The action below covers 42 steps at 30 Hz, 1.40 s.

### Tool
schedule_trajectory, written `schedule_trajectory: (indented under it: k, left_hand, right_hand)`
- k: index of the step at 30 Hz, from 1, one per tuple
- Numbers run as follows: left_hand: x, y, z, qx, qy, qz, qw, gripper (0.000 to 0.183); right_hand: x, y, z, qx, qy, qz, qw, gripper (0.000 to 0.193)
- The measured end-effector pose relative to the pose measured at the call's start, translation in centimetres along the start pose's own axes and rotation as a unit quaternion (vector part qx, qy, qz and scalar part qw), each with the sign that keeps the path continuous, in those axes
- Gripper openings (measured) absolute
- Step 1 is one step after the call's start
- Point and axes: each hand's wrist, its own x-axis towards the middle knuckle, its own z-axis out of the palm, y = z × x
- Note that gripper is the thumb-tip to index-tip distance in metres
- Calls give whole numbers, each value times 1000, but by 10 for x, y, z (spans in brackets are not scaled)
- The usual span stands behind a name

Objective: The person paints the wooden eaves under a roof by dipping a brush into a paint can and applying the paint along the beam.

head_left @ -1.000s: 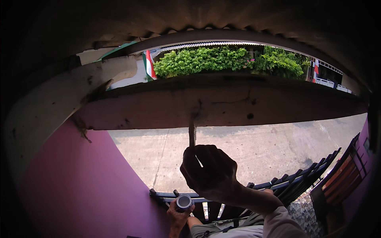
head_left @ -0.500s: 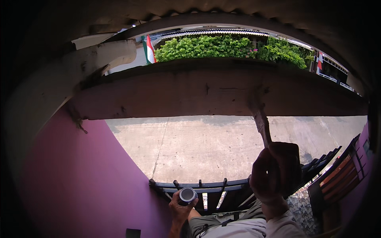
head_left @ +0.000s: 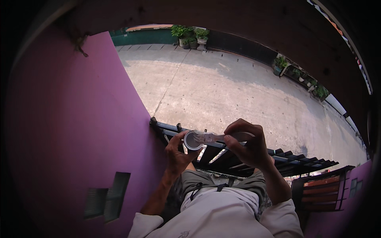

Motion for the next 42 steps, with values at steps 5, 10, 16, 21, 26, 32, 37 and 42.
schedule_trajectory:
  k: [5,10,16,21,26,32,37,42]
  left_hand:
    - [2,6,3,32,2,10,999,61]
    - [6,13,6,73,-2,2,997,61]
    - [7,14,11,101,-25,11,995,61]
    - [8,16,14,132,-32,28,990,61]
    - [5,7,19,138,-32,39,989,63]
    - [9,7,34,91,-27,7,995,57]
    - [15,8,45,62,-29,-13,998,56]
    - [25,-3,54,28,-39,-8,999,54]
  right_hand:
    - [3,13,5,-25,-71,-22,997,7]
    - [12,16,8,-73,-118,-3,990,10]
    - [15,39,15,-92,-109,-14,990,16]
    - [16,39,13,-94,-136,56,985,12]
    - [12,48,0,-55,-83,70,993,9]
    - [8,56,-23,-19,-54,159,986,9]
    - [2,62,-39,32,2,194,980,12]
    - [1,69,-46,64,36,213,974,9]
